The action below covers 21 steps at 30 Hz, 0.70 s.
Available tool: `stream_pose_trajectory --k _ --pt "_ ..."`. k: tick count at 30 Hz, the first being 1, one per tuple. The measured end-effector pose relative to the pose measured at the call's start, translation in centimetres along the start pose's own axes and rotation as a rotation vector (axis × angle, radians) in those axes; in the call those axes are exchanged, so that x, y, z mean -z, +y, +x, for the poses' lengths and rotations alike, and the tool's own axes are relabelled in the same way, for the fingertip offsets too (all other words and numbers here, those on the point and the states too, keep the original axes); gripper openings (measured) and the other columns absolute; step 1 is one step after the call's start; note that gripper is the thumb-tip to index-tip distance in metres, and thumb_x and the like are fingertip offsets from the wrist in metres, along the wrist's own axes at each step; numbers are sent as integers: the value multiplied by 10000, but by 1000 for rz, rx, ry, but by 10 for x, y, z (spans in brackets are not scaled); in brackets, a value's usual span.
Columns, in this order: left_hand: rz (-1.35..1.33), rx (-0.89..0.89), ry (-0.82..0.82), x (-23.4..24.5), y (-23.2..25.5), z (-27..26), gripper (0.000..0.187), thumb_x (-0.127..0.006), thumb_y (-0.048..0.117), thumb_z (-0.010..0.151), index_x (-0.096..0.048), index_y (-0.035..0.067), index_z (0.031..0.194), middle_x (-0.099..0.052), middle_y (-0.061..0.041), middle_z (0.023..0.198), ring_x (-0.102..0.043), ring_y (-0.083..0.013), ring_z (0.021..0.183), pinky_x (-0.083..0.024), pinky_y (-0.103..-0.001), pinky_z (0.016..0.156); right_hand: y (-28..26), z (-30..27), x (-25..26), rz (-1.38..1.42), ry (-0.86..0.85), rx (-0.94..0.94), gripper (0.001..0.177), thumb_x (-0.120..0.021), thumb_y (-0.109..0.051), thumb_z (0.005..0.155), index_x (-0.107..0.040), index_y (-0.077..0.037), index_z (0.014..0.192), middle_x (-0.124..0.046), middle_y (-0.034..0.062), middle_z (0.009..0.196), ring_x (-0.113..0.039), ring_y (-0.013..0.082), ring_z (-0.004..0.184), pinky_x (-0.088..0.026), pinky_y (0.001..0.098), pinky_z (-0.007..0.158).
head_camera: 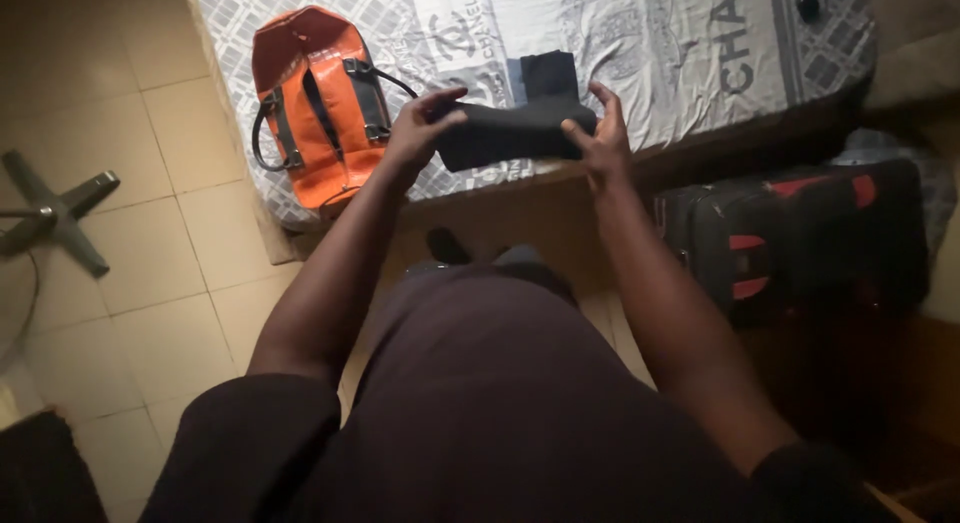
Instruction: The person removes folded clothes from an orange duffel bag and places them on a bed. Items include dark pants, a white shirt, a blue shirt, and a green shirt, handled one at a time.
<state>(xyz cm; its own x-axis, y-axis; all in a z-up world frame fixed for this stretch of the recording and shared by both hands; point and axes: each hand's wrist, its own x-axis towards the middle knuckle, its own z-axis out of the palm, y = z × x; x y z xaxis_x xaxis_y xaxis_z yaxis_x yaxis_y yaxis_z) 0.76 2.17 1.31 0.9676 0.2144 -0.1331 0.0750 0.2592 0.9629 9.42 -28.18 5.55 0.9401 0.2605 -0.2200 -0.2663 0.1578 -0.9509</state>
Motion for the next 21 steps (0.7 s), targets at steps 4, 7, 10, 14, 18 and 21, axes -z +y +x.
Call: stream_pose_trajectory --k 4,7,10,14,18,21 --pt "233 61 -266 0 26 0 657 -868 58 753 -613 60 1358 -695 -82 1262 -665 -195 1142 -560 -324 968 -29 -11 -21 -610 -177 322 627 -838 19 716 -642 -36 1308 -670 138 1238 -642 243 1134 -500 358 1000" --pt "518 53 -286 -3 38 1 653 -846 16 657 -657 93 1277 -718 -104 1183 -700 -214 1064 -581 -342 917 -37 -12 -27 -993 -101 468 537 -773 17 684 -709 -51 1213 -720 174 1172 -683 316 1099 -530 383 983" --pt "853 12 -145 0 46 -2 515 -765 -8 695 -749 129 1191 -767 -138 1087 -743 -244 991 -582 -359 898 -32 -9 -26 -1121 -40 454 383 -702 35 726 -759 -61 1093 -738 175 1100 -702 345 1071 -549 386 999" --pt "1027 74 -10 10 70 -7 337 -724 87 775 -790 176 1093 -777 -112 1029 -738 -276 921 -567 -411 836 -64 -22 -51 -1101 36 622 203 -793 5 721 -653 19 866 -666 213 1019 -647 386 999 -518 434 879" --pt "1068 1 122 22 59 -3 307 -755 148 779 -799 144 1083 -772 -161 999 -732 -299 889 -567 -411 816 -86 -9 -71 -716 -279 653 215 -771 -36 767 -575 -17 854 -660 200 1260 -660 312 1113 -538 385 872" --pt "863 190 280 23 24 -1 340 -753 206 857 -733 94 1177 -788 -157 911 -763 -268 837 -580 -393 780 -74 12 -69 -669 -303 276 272 -788 -169 909 -611 -30 1063 -724 107 968 -683 168 928 -553 323 832"
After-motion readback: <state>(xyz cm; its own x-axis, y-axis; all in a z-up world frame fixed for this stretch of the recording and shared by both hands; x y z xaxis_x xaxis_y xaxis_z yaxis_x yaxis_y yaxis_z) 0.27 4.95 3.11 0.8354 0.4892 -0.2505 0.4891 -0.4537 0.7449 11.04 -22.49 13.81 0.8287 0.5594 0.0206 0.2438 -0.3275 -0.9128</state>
